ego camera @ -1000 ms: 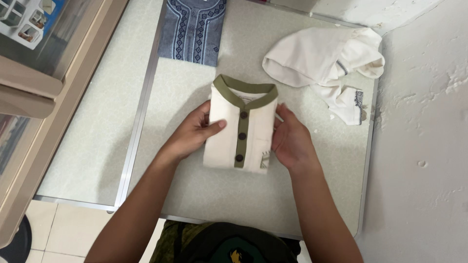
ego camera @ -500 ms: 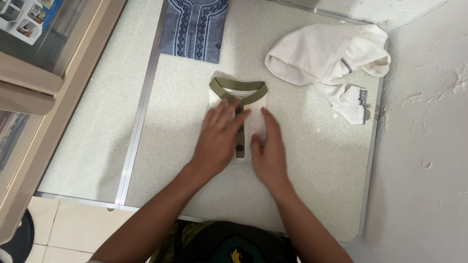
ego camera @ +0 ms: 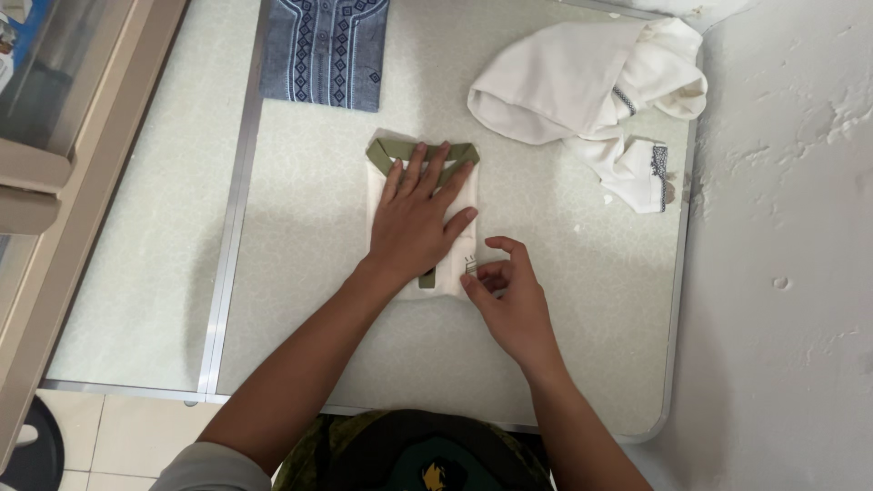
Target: The person folds two shirts on a table by laying them flat, folding the sleeves inward, and then folding the bodies into rectangular shapes.
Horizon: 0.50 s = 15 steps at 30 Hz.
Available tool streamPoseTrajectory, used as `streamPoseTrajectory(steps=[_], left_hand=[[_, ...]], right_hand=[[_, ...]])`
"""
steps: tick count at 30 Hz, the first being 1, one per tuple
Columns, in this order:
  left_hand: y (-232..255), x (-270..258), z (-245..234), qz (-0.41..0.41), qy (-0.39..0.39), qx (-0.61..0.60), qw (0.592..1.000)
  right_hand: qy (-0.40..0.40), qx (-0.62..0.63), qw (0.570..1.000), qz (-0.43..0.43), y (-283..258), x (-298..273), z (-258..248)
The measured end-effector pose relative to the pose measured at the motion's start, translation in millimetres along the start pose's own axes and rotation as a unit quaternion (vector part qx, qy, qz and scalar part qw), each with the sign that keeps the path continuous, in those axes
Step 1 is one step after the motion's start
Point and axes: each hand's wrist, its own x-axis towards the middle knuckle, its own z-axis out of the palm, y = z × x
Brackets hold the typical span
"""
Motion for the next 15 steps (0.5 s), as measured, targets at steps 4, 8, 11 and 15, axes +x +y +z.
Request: streamPoseTrajectory(steps=[4,8,11,15], left_hand=[[3.2,3.9,-1.9,-0.020,0.005,-0.006,1.000],[2.5,3.8,-1.9,-0.006,0.016,0.003,1.000],[-1.0,0.1,-3.5,0.003,0.016,0.004,1.000],[-5.1,-3.6,-4.9,0.051,0.081,-0.027,0.995]], right_hand=[[-0.032,0.028,0.999,0.018,7.9,-0.1,-6.0],[-0.038,-0.044,0.998,0.014,11.0,0.2,-10.6],[-0.039,-0.125,0.991,-0.022,10.8,0.4,-7.0],[-0.038,-0.129,0.990,-0.036,11.6,-1.3,-4.9]])
